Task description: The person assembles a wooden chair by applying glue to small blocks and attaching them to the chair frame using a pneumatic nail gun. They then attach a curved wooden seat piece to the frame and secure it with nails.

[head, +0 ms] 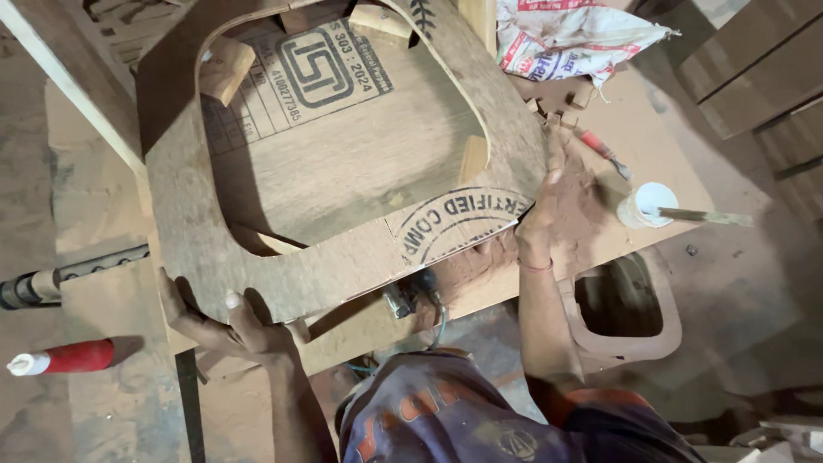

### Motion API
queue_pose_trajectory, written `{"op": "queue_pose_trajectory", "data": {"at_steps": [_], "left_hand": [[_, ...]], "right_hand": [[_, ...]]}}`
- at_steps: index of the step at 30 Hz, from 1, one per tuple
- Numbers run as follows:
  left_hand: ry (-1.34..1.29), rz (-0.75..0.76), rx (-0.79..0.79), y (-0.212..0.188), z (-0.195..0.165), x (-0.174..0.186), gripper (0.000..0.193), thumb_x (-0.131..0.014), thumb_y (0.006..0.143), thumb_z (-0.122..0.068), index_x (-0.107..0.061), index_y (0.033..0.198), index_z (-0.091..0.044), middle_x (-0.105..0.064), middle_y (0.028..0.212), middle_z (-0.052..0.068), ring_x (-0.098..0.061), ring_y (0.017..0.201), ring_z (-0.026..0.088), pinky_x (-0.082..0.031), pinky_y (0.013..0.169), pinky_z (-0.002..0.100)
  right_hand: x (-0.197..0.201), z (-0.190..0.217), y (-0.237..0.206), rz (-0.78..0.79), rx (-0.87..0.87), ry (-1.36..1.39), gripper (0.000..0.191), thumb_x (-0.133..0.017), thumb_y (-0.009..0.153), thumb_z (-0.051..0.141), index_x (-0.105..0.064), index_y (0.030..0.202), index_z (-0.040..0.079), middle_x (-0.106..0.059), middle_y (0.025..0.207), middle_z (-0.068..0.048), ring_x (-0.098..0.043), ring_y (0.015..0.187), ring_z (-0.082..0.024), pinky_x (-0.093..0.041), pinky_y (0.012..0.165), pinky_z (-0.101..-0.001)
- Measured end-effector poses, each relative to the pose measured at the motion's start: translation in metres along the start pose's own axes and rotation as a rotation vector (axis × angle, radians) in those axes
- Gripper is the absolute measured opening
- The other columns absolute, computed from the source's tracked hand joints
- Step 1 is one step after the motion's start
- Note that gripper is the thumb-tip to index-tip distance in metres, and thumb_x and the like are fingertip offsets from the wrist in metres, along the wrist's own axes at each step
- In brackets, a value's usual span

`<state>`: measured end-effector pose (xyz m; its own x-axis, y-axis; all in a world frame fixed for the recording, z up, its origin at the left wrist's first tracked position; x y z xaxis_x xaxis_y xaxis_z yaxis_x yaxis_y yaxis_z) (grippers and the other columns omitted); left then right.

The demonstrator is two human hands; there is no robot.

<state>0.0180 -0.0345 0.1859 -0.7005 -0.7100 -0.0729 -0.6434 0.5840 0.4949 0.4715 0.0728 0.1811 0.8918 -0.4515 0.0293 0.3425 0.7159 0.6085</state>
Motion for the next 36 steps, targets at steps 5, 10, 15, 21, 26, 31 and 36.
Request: {"op": "queue_pose_trajectory", "data": {"at_steps": [5, 10, 15, 21, 26, 31, 36], "left_hand": [[-0.044, 0.027, -0.03, 0.0, -0.004, -0.004, 0.075, -0.052, 0.103, -0.035, -0.028, 0.163, 0.005, -0.035, 0.167, 0.026, -0.036, 0.154, 0.037, -0.03, 0.13, 0.049], [0.017, -0.002, -0.055, -0.001, -0.004, -0.002, 0.076, -0.05, 0.1, -0.034, -0.032, 0.161, 0.006, -0.038, 0.163, 0.026, -0.037, 0.153, 0.037, -0.028, 0.131, 0.049], [-0.002, -0.005, -0.039, -0.001, 0.003, 0.0, 0.079, -0.052, 0.102, -0.04, -0.03, 0.161, 0.007, -0.037, 0.166, 0.025, -0.035, 0.154, 0.037, -0.028, 0.132, 0.05], [-0.108, 0.038, 0.004, 0.012, 0.026, 0.004, 0.083, -0.048, 0.108, -0.053, -0.028, 0.162, 0.006, -0.033, 0.167, 0.024, -0.033, 0.16, 0.037, -0.029, 0.133, 0.051], [-0.096, 0.048, -0.024, 0.009, 0.044, 0.009, 0.08, -0.041, 0.111, -0.057, -0.031, 0.16, 0.005, -0.037, 0.164, 0.026, -0.038, 0.157, 0.036, -0.032, 0.133, 0.05], [-0.193, 0.144, -0.084, 0.047, 0.036, 0.019, 0.069, -0.035, 0.109, -0.049, -0.04, 0.153, 0.003, -0.056, 0.146, 0.025, -0.057, 0.128, 0.032, -0.044, 0.109, 0.044], [0.075, 0.395, -0.204, 0.124, -0.024, 0.005, 0.048, -0.047, 0.112, -0.035, -0.054, 0.143, 0.002, -0.058, 0.141, 0.02, -0.056, 0.125, 0.031, -0.047, 0.111, 0.043]], "right_hand": [[0.002, 0.001, -0.006, 0.017, 0.016, -0.12, 0.069, -0.023, 0.116, 0.047, -0.035, 0.161, -0.004, -0.035, 0.17, -0.017, -0.027, 0.162, -0.03, -0.016, 0.136, -0.0435], [0.004, -0.022, -0.009, -0.013, -0.115, -0.029, 0.072, -0.022, 0.115, 0.049, -0.028, 0.162, -0.005, -0.027, 0.172, -0.019, -0.019, 0.162, -0.03, -0.012, 0.134, -0.0419], [0.01, -0.036, -0.01, -0.03, -0.136, -0.092, 0.07, -0.023, 0.115, 0.048, -0.031, 0.161, -0.005, -0.029, 0.171, -0.019, -0.02, 0.161, -0.03, -0.013, 0.133, -0.0419], [0.005, -0.024, 0.001, 0.086, -0.022, 0.029, 0.067, -0.022, 0.117, 0.045, -0.031, 0.161, -0.005, -0.032, 0.17, -0.018, -0.026, 0.16, -0.03, -0.017, 0.135, -0.0414], [0.002, -0.019, 0.009, 0.077, -0.073, 0.071, 0.066, -0.023, 0.117, 0.043, -0.032, 0.161, -0.005, -0.032, 0.17, -0.018, -0.026, 0.16, -0.029, -0.016, 0.134, -0.0402], [0.002, 0.034, 0.045, 0.217, 0.023, -0.042, 0.062, -0.03, 0.116, 0.046, -0.045, 0.155, -0.001, -0.051, 0.154, -0.014, -0.048, 0.145, -0.027, -0.036, 0.126, -0.0393], [-0.045, 0.099, 0.113, 0.458, 0.338, -0.384, 0.052, -0.047, 0.108, 0.046, -0.054, 0.137, 0.004, -0.062, 0.132, -0.01, -0.062, 0.126, -0.03, -0.045, 0.118, -0.044]]}}
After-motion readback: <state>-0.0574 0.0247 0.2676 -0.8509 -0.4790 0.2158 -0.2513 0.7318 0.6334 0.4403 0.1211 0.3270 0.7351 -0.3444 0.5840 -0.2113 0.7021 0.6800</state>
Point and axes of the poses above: each hand's wrist, its own y-axis towards the middle knuckle, its own x-axis out of the back of the hand, z = x × y, the point moved 10 cm from there along y, towards the middle knuckle
